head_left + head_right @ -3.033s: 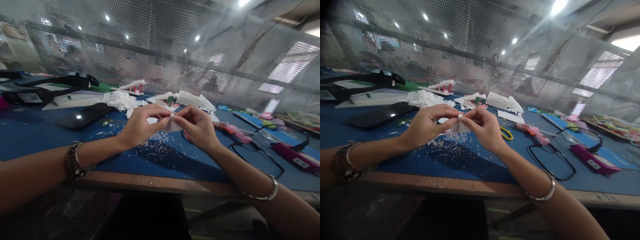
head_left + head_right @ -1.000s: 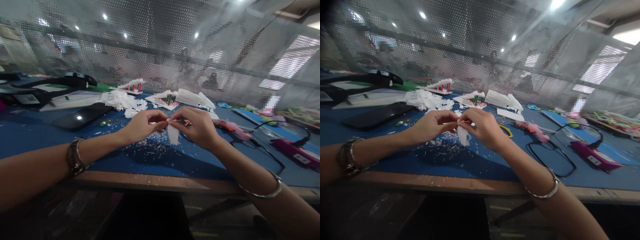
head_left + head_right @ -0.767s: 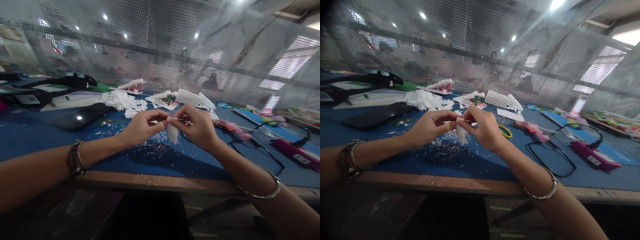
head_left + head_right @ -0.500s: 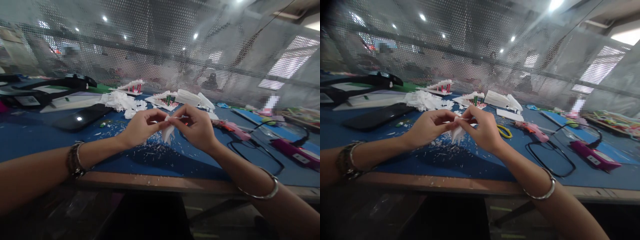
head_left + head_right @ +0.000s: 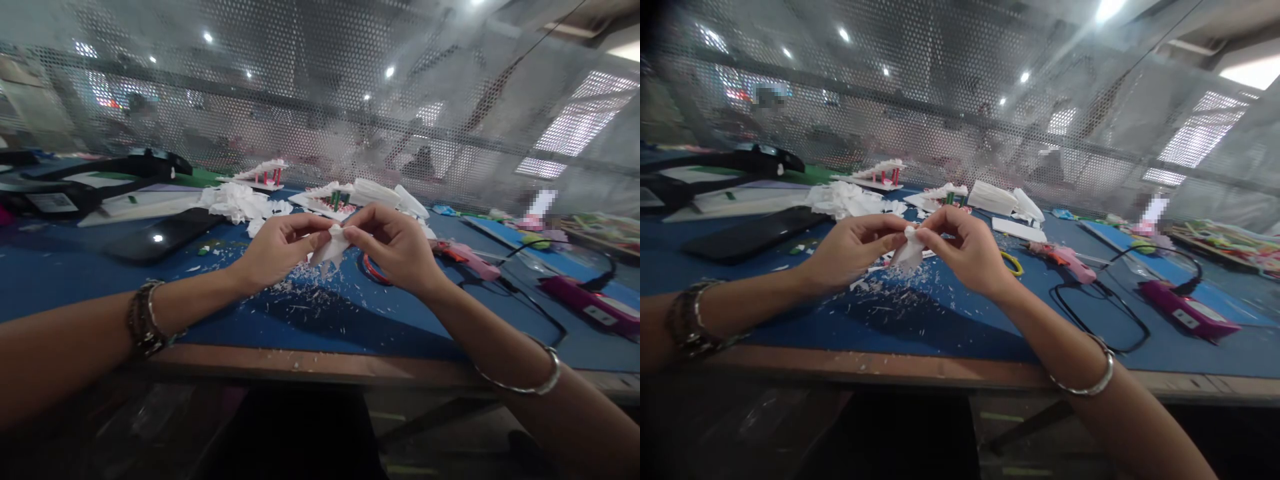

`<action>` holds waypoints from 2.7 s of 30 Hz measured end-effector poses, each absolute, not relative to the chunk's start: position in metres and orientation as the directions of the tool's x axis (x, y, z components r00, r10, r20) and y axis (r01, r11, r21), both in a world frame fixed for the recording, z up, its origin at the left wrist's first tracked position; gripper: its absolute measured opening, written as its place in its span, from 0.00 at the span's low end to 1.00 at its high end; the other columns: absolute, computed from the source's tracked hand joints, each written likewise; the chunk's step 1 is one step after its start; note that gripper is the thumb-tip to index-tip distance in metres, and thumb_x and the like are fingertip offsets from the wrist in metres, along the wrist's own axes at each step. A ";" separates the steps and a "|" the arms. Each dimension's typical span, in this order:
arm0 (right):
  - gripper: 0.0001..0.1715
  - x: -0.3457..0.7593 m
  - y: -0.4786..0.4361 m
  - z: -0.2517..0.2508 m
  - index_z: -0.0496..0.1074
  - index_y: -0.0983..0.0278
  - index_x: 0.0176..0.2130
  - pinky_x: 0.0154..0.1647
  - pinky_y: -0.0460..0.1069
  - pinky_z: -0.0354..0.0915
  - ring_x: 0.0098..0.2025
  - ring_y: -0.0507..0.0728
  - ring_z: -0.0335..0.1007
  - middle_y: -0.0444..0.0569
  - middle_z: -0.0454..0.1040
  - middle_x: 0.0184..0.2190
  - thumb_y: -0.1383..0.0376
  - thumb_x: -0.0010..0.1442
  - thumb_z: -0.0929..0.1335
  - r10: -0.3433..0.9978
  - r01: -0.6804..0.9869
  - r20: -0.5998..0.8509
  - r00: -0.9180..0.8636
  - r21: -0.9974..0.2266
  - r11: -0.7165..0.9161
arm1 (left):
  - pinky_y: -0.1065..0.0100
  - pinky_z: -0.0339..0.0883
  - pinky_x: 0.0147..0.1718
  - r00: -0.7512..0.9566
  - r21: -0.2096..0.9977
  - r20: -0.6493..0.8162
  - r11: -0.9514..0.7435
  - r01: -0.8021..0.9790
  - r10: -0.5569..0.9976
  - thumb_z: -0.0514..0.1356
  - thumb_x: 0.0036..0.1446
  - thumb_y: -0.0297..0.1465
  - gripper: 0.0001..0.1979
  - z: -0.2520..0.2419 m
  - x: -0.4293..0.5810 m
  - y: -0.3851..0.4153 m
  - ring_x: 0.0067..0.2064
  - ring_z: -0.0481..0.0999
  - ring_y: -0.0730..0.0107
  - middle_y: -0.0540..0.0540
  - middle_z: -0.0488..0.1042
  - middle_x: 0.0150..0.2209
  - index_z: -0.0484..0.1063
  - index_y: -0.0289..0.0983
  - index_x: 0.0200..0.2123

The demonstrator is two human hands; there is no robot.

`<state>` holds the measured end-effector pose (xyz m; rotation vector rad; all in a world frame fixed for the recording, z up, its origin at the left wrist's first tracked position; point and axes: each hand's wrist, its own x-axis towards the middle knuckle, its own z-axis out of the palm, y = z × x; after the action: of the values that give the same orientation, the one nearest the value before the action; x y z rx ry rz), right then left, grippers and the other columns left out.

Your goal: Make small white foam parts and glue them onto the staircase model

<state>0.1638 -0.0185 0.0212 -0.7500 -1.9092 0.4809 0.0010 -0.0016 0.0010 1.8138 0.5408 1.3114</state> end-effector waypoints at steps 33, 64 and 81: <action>0.04 0.161 -0.019 0.012 0.62 0.63 0.31 0.27 0.40 0.65 0.27 0.45 0.64 0.39 0.65 0.25 0.69 0.53 0.65 0.562 0.319 0.747 -0.354 -0.469 0.824 | 0.77 0.66 0.25 0.343 0.708 0.650 -0.705 0.052 0.678 0.58 0.49 0.33 0.08 0.001 0.000 -0.003 0.33 0.71 0.73 0.45 0.72 0.34 0.72 0.35 0.31; 0.03 0.174 -0.022 0.029 0.68 0.63 0.28 0.31 0.45 0.62 0.28 0.49 0.66 0.44 0.71 0.25 0.67 0.54 0.66 0.342 0.513 0.701 -0.626 0.040 0.857 | 0.76 0.62 0.22 0.514 0.813 0.501 -0.583 -0.003 0.696 0.58 0.48 0.30 0.04 0.003 -0.001 0.002 0.24 0.67 0.78 0.50 0.70 0.22 0.72 0.36 0.27; 0.04 0.167 -0.024 0.024 0.67 0.64 0.27 0.28 0.43 0.63 0.27 0.48 0.65 0.43 0.70 0.25 0.67 0.52 0.66 0.460 0.538 0.761 -0.458 -0.175 0.825 | 0.73 0.67 0.29 0.408 0.695 0.656 -0.719 0.003 0.635 0.58 0.49 0.33 0.09 -0.003 0.000 -0.003 0.35 0.71 0.70 0.44 0.73 0.34 0.73 0.35 0.33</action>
<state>0.1671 -0.0237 0.0244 -0.7299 -2.1266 -0.1122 0.0003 -0.0034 -0.0032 2.0519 0.5402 1.3292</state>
